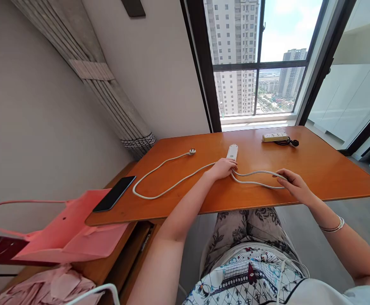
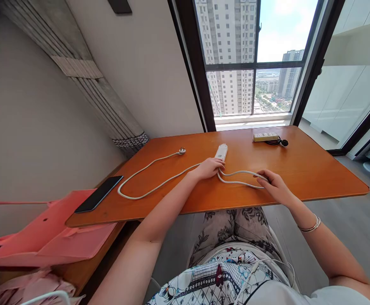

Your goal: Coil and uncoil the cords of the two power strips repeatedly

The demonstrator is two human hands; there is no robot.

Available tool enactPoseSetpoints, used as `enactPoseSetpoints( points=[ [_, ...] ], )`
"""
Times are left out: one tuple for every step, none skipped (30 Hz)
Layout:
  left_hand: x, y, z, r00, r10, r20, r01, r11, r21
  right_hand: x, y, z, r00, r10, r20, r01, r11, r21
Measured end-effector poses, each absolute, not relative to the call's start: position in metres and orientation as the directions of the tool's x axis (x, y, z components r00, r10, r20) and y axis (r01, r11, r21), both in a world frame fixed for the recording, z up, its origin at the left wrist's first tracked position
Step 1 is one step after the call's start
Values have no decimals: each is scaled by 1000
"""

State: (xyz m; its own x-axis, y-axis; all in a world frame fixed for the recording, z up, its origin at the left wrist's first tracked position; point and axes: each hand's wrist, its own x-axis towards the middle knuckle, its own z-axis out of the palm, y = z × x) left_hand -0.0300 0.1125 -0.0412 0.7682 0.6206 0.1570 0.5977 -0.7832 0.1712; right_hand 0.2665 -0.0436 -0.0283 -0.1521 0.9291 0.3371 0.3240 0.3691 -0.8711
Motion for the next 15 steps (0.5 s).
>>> enactPoseSetpoints(
  points=[
    [-29,112,-38,791,597,132,580,-801,149,268,-40,-28,-82,927,367,308,374,-875],
    [-28,110,-35,803,584,118,570,-811,129,270,-35,-27,-9,921,391,290,376,-880],
    [-27,108,-32,807,578,121,567,-816,113,273,-30,-27,62,912,406,270,376,-886],
    [-25,106,-28,806,577,134,567,-817,106,275,-26,-27,127,900,416,249,377,-892],
    [-23,103,-23,802,578,152,567,-816,113,278,-21,-27,185,886,426,231,382,-895],
    [-22,99,-18,799,578,167,562,-816,137,280,-17,-27,236,866,440,220,393,-893],
    [-20,96,-12,798,576,176,550,-816,176,283,-14,-26,283,843,458,216,410,-886],
    [-19,92,-6,800,572,181,531,-816,230,285,-11,-26,326,815,479,220,427,-877],
    [-18,89,0,805,564,185,502,-813,296,287,-9,-25,363,786,500,231,444,-866],
    [-18,85,7,805,559,197,468,-804,367,289,-8,-25,393,759,519,250,455,-855],
    [-18,82,14,795,565,219,438,-786,438,292,-7,-24,412,737,536,273,461,-844],
    [-19,79,21,768,590,249,419,-757,501,293,-7,-24,422,721,550,301,461,-835],
    [-20,77,28,719,635,282,416,-719,556,295,-7,-23,424,709,564,334,456,-825],
    [-21,75,34,661,683,311,417,-678,605,296,-6,-23,417,703,576,370,448,-814],
    [-22,72,41,607,725,325,412,-637,651,296,-5,-23,406,702,586,403,438,-804]
  ],
)
